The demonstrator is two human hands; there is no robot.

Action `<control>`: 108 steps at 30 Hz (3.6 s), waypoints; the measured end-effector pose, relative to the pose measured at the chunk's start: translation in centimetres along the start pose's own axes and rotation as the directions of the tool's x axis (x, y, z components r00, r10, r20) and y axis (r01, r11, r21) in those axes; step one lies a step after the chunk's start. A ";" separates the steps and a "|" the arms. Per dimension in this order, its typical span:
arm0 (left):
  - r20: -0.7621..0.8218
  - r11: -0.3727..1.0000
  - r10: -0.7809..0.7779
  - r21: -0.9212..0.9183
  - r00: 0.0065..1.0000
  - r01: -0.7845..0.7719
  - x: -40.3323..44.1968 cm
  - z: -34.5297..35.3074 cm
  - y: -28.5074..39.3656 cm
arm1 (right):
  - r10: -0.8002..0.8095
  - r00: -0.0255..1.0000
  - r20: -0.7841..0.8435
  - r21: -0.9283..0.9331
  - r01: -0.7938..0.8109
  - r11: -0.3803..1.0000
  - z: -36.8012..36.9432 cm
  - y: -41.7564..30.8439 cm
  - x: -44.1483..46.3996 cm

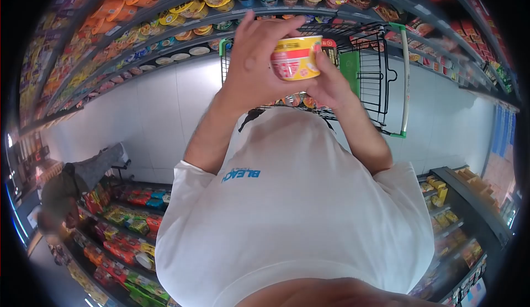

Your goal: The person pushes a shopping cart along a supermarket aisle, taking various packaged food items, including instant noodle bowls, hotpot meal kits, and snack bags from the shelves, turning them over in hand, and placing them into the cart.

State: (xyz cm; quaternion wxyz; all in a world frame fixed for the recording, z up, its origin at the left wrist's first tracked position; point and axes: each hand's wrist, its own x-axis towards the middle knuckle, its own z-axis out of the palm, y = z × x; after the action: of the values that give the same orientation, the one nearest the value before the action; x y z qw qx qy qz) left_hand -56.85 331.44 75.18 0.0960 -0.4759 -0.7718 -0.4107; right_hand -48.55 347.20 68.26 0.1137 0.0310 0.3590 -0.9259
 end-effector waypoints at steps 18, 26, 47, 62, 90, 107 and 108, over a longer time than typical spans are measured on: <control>0.111 0.696 -0.087 -0.704 0.990 0.140 -3.8 -0.9 -1.1 | -0.811 0.571 0.125 -0.851 0.483 0.208 6.1 -0.2 -0.6; 0.152 0.393 -0.234 -0.889 0.960 0.236 -4.0 0.2 0.7 | -0.878 0.373 0.301 -0.925 0.339 -0.173 4.1 2.0 0.6; 0.667 -0.366 -0.346 -0.743 0.660 0.560 -5.9 9.1 -5.1 | -0.540 0.810 -0.228 -0.938 -0.036 0.343 -2.0 2.1 -2.3; 0.575 -0.284 -0.812 -0.247 -0.096 0.926 -21.7 9.5 -11.9 | -0.377 0.540 -0.753 -0.651 -0.698 0.299 -36.8 13.4 -1.1; 0.585 -0.350 -0.790 -0.185 -0.183 0.918 -23.1 9.3 -11.5 | -0.756 0.476 -0.449 -0.847 -0.496 0.191 -41.4 20.0 -1.3; 0.580 0.392 -0.757 0.037 0.300 0.919 -21.1 14.1 -12.1 | -0.719 0.409 -0.562 -0.777 -0.561 0.288 -44.0 20.2 -2.8; 0.619 0.727 -0.560 0.048 0.551 0.685 -19.1 16.4 -12.1 | -0.709 0.402 -0.579 -0.769 -0.557 0.313 -43.8 19.6 -2.7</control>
State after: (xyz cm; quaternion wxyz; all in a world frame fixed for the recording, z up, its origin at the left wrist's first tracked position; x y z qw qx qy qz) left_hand -52.61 328.26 47.81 -0.3513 -0.2798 -0.8336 -0.3216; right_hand -42.40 363.09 23.27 -0.1674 0.4326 0.8189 -0.3380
